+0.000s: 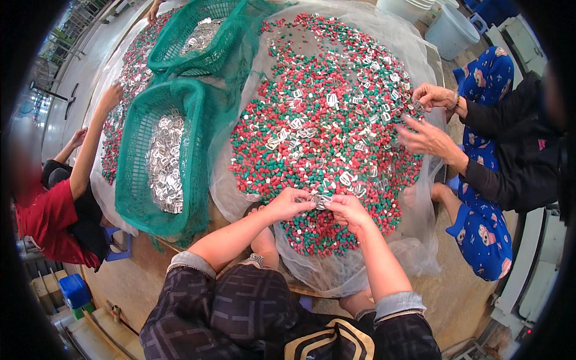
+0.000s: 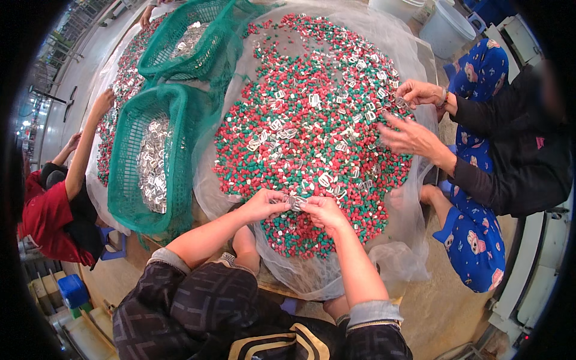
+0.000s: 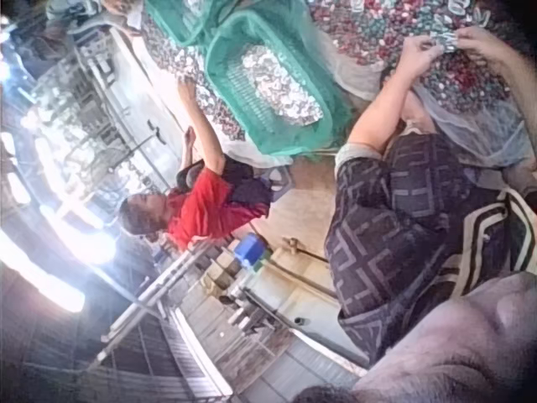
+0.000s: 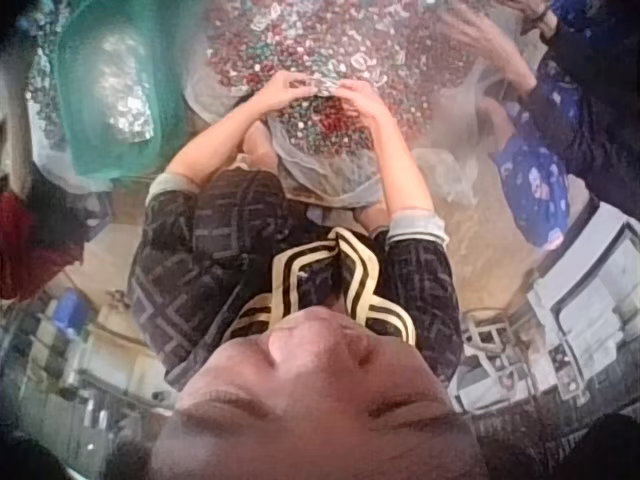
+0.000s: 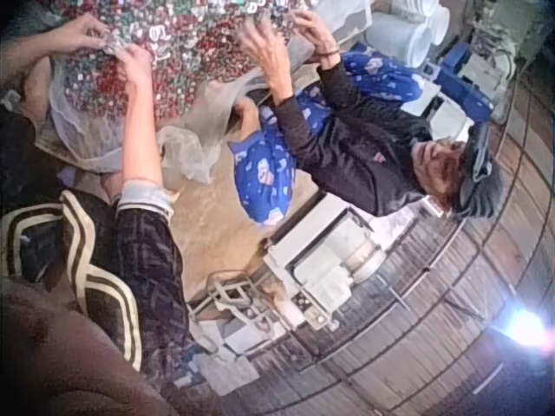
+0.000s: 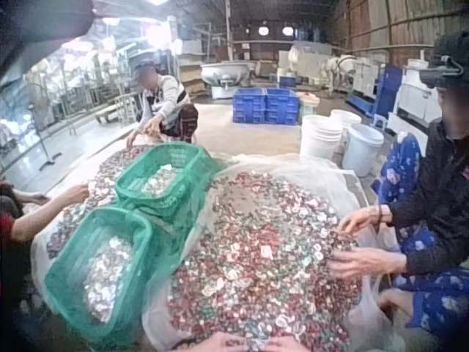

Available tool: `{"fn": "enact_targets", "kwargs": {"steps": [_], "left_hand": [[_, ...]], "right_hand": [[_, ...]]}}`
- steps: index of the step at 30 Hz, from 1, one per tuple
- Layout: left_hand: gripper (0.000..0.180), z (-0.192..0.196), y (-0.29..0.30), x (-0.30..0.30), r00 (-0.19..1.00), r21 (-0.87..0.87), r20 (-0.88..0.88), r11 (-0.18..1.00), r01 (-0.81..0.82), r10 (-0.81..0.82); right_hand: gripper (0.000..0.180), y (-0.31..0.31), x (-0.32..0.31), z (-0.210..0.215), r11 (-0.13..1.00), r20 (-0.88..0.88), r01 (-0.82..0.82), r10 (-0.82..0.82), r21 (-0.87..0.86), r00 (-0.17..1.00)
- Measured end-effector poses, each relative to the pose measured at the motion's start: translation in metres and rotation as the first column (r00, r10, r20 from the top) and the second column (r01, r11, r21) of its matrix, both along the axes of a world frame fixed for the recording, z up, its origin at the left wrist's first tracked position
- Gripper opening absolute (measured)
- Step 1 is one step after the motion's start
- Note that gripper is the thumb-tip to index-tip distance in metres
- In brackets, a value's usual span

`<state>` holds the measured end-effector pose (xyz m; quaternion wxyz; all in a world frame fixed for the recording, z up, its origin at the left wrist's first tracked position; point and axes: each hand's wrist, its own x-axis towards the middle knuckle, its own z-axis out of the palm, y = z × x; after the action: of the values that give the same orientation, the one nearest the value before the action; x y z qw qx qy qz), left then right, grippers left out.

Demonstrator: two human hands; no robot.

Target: The person sits at a table and sorts small red, green, and white plastic pieces by hand, picking them from a large pile and placing them into green baskets. Other workers are also sorting nearby.

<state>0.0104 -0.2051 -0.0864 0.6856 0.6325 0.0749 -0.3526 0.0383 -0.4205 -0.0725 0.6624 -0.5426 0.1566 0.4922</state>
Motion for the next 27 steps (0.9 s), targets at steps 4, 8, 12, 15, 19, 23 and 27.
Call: {"fn": "enact_targets", "kwargs": {"steps": [4,8,12,15,19,23,27], "left_hand": [[0.014,0.004,-0.001,0.0,0.999,0.043,0.014,0.999,0.033,-0.034],[0.014,0.0,-0.003,0.0,0.999,0.056,0.006,0.998,0.031,-0.032],[0.013,-0.001,0.002,-0.004,0.996,-0.04,-0.091,0.999,-0.007,0.003],[0.015,-0.005,0.01,-0.003,0.995,-0.079,-0.088,0.996,-0.051,0.044],[0.019,0.014,0.044,0.018,0.999,0.141,-0.037,0.99,-0.028,0.033],[0.013,0.055,0.108,0.078,0.979,0.356,0.086,0.912,-0.206,0.187],[0.041,0.131,0.186,0.146,0.698,-0.342,0.116,0.688,-0.64,0.707]], "right_hand": [[0.018,0.002,-0.002,0.001,1.0,0.024,0.002,-0.002,-0.018,1.0],[0.025,0.005,0.0,-0.004,0.979,0.286,-0.041,0.099,-0.202,0.953],[0.039,0.006,0.016,0.018,0.642,0.613,0.18,0.554,-0.745,0.563],[0.038,-0.006,0.02,0.013,0.444,0.516,0.264,0.718,-0.856,0.466],[0.031,-0.011,0.016,-0.005,0.431,0.535,0.32,0.726,-0.844,0.432],[0.019,-0.011,0.015,-0.004,0.471,0.631,0.443,0.692,-0.762,0.35],[0.012,-0.006,0.018,0.001,0.551,0.765,0.534,0.516,-0.641,0.386]]}}
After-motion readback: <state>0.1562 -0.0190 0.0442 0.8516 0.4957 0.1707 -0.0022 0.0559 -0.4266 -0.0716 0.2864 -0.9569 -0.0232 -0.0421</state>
